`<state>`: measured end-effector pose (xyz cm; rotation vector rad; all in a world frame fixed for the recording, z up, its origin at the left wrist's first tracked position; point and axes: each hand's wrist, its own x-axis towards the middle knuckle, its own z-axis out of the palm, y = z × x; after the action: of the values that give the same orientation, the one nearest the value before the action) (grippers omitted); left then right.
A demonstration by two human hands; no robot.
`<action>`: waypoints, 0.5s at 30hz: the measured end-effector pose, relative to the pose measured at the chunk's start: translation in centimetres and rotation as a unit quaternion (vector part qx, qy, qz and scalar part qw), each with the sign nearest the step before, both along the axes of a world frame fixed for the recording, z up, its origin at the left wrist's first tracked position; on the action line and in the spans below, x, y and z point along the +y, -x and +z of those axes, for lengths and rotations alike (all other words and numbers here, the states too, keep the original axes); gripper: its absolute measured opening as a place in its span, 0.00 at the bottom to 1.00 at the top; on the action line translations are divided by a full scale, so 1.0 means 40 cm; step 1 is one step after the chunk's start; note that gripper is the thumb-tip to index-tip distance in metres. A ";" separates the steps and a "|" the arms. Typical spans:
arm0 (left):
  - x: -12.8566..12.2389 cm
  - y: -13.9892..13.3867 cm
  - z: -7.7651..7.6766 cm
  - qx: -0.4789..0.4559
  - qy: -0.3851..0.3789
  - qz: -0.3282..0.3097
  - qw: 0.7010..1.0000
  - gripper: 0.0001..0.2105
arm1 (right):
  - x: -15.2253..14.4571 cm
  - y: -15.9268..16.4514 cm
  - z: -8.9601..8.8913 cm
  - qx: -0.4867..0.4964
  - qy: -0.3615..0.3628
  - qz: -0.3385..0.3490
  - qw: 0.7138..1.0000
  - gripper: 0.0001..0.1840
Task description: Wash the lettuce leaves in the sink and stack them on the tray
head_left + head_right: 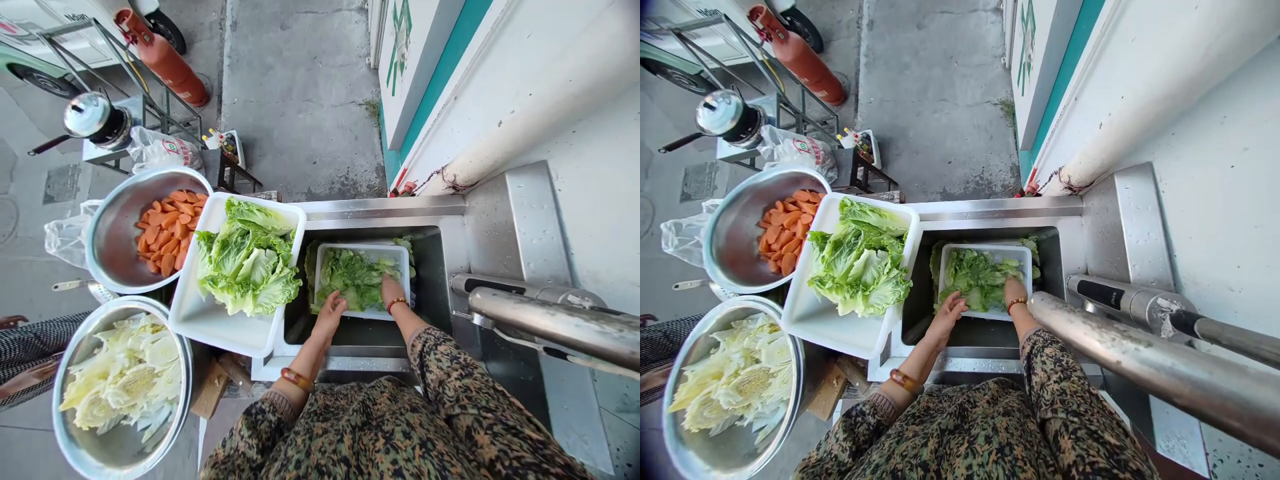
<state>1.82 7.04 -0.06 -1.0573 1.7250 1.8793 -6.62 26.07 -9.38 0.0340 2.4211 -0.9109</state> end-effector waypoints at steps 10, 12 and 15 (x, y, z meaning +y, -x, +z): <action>-0.011 0.021 0.059 0.001 -0.013 0.002 1.000 0.26 | 0.144 -0.067 0.145 0.039 0.073 -0.052 0.995 0.19; -0.008 0.025 0.059 -0.001 -0.019 0.004 1.000 0.25 | 0.172 -0.078 0.171 0.044 0.113 -0.086 0.989 0.19; -0.004 0.029 0.056 -0.002 -0.025 -0.001 1.000 0.24 | 0.162 -0.061 0.174 0.046 0.152 -0.134 0.978 0.19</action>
<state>0.65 6.86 2.19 -1.0404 1.6679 1.9077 -4.19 32.56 -2.41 0.2137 2.3696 -1.4240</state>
